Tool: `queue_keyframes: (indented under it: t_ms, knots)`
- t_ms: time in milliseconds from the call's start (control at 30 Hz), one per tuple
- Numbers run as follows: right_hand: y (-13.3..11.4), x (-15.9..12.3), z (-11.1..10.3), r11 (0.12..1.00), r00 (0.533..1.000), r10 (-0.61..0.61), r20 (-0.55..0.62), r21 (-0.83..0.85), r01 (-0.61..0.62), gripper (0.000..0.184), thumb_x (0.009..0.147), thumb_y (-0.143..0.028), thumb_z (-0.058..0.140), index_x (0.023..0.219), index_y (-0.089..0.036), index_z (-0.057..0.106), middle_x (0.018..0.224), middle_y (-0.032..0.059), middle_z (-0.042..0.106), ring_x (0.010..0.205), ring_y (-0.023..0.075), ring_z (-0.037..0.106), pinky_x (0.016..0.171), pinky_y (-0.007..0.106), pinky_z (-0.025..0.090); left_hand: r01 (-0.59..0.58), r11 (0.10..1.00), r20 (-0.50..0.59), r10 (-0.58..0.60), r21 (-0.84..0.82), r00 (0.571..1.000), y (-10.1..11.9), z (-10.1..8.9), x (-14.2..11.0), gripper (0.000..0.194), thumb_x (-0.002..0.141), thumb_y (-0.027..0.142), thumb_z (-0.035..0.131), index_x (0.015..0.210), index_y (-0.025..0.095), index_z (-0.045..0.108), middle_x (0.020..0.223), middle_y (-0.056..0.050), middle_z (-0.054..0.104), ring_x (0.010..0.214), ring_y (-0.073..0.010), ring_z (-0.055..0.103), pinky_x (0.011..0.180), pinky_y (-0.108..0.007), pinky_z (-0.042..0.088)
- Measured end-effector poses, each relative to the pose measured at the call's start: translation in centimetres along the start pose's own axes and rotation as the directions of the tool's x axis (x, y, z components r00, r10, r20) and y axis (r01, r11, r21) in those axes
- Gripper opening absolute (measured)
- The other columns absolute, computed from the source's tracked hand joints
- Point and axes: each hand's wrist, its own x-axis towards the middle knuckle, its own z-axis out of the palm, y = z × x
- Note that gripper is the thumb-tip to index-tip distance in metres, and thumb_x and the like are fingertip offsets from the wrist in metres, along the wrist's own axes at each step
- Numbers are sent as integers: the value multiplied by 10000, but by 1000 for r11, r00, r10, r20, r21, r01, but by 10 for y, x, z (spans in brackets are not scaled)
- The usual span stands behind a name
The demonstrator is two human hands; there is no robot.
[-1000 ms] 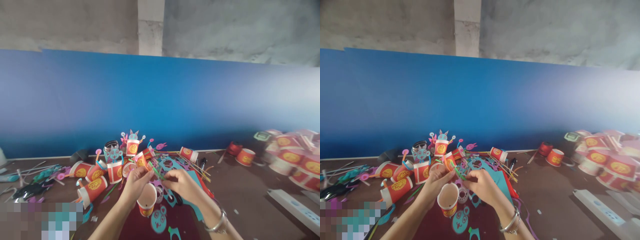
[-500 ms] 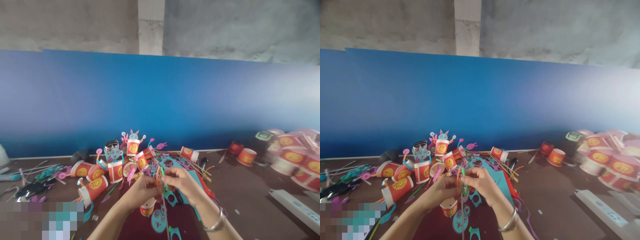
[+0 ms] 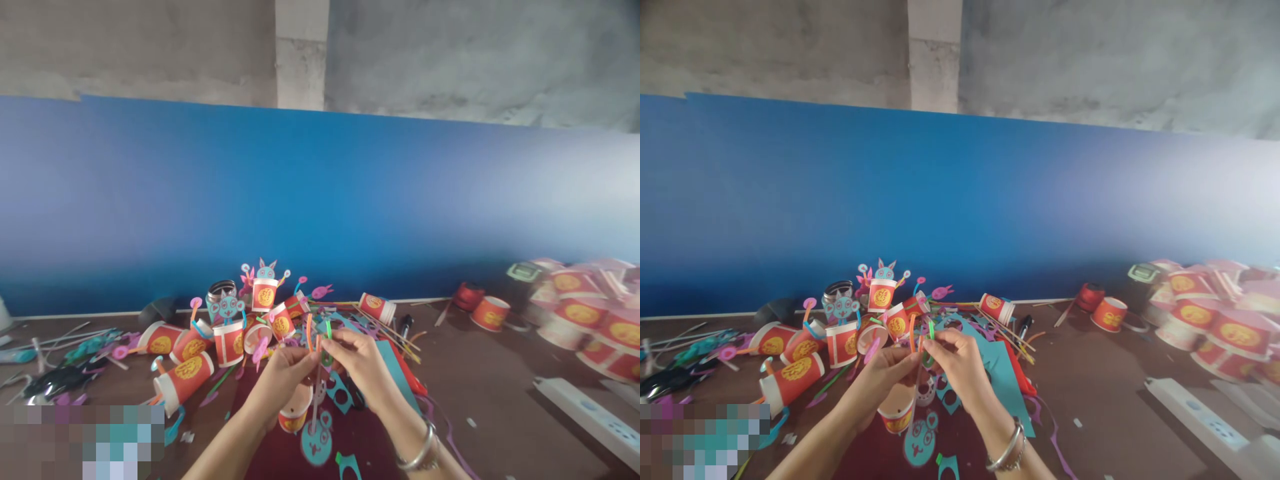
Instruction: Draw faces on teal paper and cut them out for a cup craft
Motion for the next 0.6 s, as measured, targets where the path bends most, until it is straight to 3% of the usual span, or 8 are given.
queue_keyframes:
  t_ms: [267, 433, 600]
  knots:
    - [-5, -2, -4, 998, 998, 15, 55, -64, -12, 270, 673, -413, 680, 733, -154, 726, 557, -6, 566, 507, 116, 498, 487, 229, 401, 6, 993, 41, -10, 114, 999, 6, 1, -3, 345, 722, 453, 609, 629, 132, 694, 579, -38, 637, 528, -114, 470, 551, -239, 337]
    - [-2, -2, -4, 1000, 999, -4, -40, -8, 3, 319, 679, -469, 672, 716, -156, 721, 505, -7, 556, 505, 129, 506, 510, 245, 413, -39, 987, 47, 32, 155, 998, 8, 0, -5, 357, 773, 428, 561, 615, 139, 697, 543, -16, 582, 544, -117, 462, 552, -236, 331]
    - [-1, -2, 1, 992, 997, 12, -70, 122, -4, 357, 667, -480, 688, 813, -156, 722, 513, -16, 549, 516, 126, 512, 518, 241, 423, -4, 994, 42, 0, 106, 999, 3, 1, -4, 364, 745, 450, 585, 609, 125, 678, 543, -17, 575, 519, -105, 446, 523, -229, 307]
